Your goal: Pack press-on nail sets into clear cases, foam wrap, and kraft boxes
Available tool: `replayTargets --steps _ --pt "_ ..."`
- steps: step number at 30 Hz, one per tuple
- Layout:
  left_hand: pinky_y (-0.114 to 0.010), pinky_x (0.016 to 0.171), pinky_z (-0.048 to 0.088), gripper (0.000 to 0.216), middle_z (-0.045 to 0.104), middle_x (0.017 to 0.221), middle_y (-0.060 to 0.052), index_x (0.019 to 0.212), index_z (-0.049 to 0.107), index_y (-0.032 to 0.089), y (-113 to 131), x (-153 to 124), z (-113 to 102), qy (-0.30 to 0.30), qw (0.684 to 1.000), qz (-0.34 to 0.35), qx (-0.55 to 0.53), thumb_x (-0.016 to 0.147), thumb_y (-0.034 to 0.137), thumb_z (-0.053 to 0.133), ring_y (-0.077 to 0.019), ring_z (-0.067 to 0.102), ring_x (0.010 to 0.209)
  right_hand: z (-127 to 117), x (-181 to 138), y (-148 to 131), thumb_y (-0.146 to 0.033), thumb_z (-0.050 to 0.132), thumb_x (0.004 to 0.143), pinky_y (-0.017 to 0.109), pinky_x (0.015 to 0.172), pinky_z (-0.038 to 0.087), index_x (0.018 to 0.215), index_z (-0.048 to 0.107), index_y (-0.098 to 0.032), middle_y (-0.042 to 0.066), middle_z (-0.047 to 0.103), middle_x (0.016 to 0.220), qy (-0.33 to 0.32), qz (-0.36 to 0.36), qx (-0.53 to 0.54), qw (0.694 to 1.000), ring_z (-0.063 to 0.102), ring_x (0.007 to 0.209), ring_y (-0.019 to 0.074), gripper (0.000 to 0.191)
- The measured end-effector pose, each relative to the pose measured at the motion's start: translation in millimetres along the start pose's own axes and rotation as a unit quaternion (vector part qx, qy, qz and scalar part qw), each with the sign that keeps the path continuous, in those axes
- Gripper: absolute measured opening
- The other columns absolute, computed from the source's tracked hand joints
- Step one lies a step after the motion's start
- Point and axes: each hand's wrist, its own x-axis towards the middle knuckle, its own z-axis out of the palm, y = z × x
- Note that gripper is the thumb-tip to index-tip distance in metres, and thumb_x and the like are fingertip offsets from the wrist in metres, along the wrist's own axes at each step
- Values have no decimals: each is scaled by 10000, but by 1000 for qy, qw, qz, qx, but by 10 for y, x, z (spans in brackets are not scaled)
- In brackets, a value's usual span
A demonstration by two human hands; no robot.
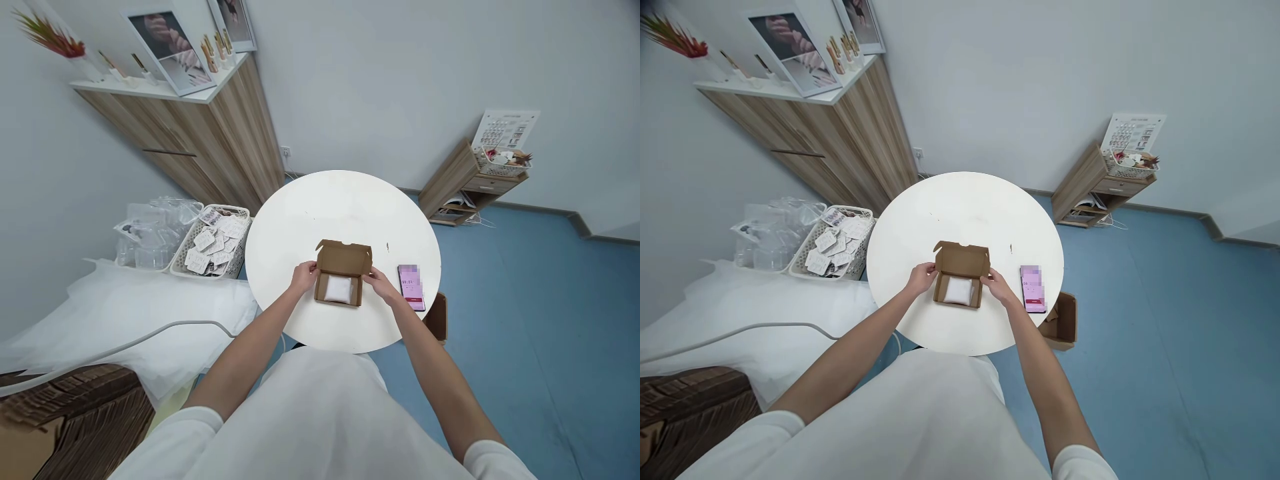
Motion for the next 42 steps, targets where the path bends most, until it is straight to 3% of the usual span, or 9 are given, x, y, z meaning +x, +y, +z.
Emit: replayTargets --steps 5,11,16,22,26,32,36,42 --pt "-232 719 455 382 648 903 -19 1115 508 186 -16 -73 -46 -46 999 -2 16 733 191 494 -136 595 835 78 -86 7 -327 403 772 319 772 397 947 596 -204 27 607 930 14 -17 -83 996 516 836 161 289" --pt "-245 683 439 623 619 783 12 1306 290 233 -1 -182 -167 -92 986 88 105 714 178 479 -146 581 769 173 -193 110 -281 502 713 274 664 414 1141 457 -222 10 560 854 69 2 -139 988 508 686 119 434" --pt "-241 619 437 483 602 757 -3 1174 444 217 -59 -192 -205 -136 977 116 120 694 181 475 -154 574 727 241 -273 179 -274 501 697 258 589 402 1021 492 -215 -10 518 796 77 2 -134 988 462 594 98 330" --pt "-234 626 434 441 603 847 -10 1129 432 224 -143 -274 -205 -140 974 133 117 692 190 490 -129 571 681 331 -382 237 -234 509 669 254 565 374 927 489 -205 -48 446 645 112 -20 -159 981 422 578 111 260" --pt "-228 590 434 347 589 824 9 1046 459 247 -201 -351 -176 -141 971 158 111 705 191 481 -118 568 642 376 -466 288 -200 496 680 255 594 387 996 465 -228 -39 481 686 102 -46 -198 974 463 631 125 320" --pt "-265 668 441 374 613 819 3 1071 463 249 -261 -302 -83 -108 974 174 99 705 174 476 -148 579 719 401 -427 336 -140 465 696 269 618 407 1086 441 -243 1 553 794 120 -46 -269 954 506 676 144 405" --pt "-281 744 442 373 622 951 -31 1087 497 230 -293 -265 -124 -124 982 138 30 722 182 439 -165 568 870 381 -410 352 -78 451 665 290 684 426 1151 419 -257 35 578 971 97 -63 -276 954 531 822 169 519" --pt "-292 719 453 415 578 1103 -69 1119 506 214 -263 -429 -291 -200 971 -50 -121 820 412 296 -179 566 937 300 -659 378 -25 366 629 324 813 428 1322 233 -308 35 482 1213 8 -66 -175 982 547 933 147 760"
